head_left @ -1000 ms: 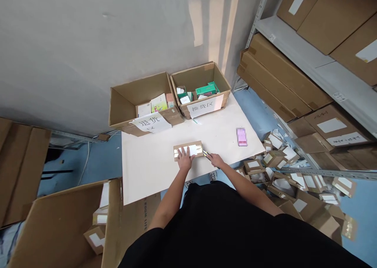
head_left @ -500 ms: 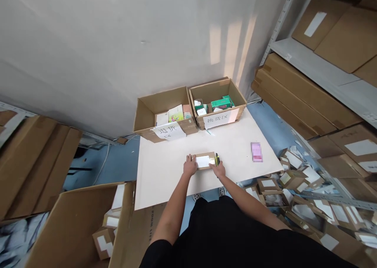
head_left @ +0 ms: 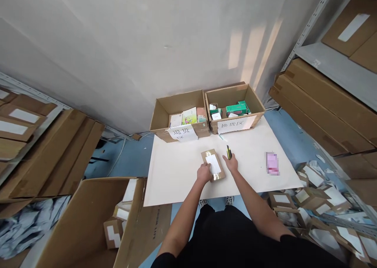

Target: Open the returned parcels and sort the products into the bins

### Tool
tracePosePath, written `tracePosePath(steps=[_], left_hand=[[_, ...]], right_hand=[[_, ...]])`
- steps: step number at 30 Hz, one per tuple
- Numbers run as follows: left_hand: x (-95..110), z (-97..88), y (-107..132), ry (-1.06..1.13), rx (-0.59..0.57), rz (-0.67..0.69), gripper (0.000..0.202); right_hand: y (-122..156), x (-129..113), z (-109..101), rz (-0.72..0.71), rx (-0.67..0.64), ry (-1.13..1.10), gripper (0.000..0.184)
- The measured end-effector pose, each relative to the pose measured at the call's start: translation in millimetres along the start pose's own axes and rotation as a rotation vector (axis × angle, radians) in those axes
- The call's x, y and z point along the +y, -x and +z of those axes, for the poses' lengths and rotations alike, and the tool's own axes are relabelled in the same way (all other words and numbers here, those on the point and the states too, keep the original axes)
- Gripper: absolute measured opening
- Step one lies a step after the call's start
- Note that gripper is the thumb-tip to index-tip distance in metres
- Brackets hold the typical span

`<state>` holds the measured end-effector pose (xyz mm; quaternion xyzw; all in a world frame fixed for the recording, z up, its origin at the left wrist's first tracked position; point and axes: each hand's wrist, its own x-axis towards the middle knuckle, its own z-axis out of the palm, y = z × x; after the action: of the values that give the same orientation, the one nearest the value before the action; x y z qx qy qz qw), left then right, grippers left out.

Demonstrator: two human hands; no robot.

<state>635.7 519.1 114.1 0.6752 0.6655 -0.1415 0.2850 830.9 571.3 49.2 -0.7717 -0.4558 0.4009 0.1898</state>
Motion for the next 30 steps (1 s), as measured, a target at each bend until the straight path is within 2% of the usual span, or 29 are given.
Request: tracePosePath(steps=[3,6,8,12,14,16,19,22,26,30], left_hand=[[-1.6,-8.8,-19.7,-0.049,-0.099,0.165,0.094],[-3.9,-4.8,-29.4,-0.124,-0.15,0.193,0.11],[-4.8,2.8,-29.6,-0.115,-0.125,0.106,0.113],[-1.9,14.8,-23.7,-0.068,-0.064,-0.118,0.102],[1.2,17.1,-20.4,-0.058,-0.041,-0.165,0.085],[3.7,18.7,-17.2,-0.056,-0.01,-0.173,0.071],[3.8,24.2,-12.7,-0.041,0.071,-0.128,0.067],[0.2,34.2,-9.8,-0.027,0.072,-0.072,0.074],[-5.1,43.8,-12.8,-0.015,0.051,-0.064,0.076],[-7.7,43.8,-21.2,-0.005,0.04,-0.072,0.077]], right_hand=[[34.4,48.5,0.4,0.012,-0.085,0.034,0.057],[54.7,68.9,9.3,0.017,-0.172,0.037,0.052],[50.2,60.5,11.1,0.032,-0.165,0.036,0.055],[10.1,9.4,3.5,0.065,-0.092,0.084,0.068],[-9.2,-15.6,-0.4,0.043,-0.075,0.098,0.064],[-20.2,-29.0,-3.4,-0.006,-0.057,0.047,0.047],[-21.0,-21.8,-10.5,-0.008,-0.119,-0.158,0.034],[-11.3,6.5,-23.3,0.048,-0.305,-0.296,0.03],[4.3,37.1,-37.6,0.107,-0.458,-0.286,0.034],[12.7,40.0,-37.7,0.056,-0.519,-0.23,0.041]])
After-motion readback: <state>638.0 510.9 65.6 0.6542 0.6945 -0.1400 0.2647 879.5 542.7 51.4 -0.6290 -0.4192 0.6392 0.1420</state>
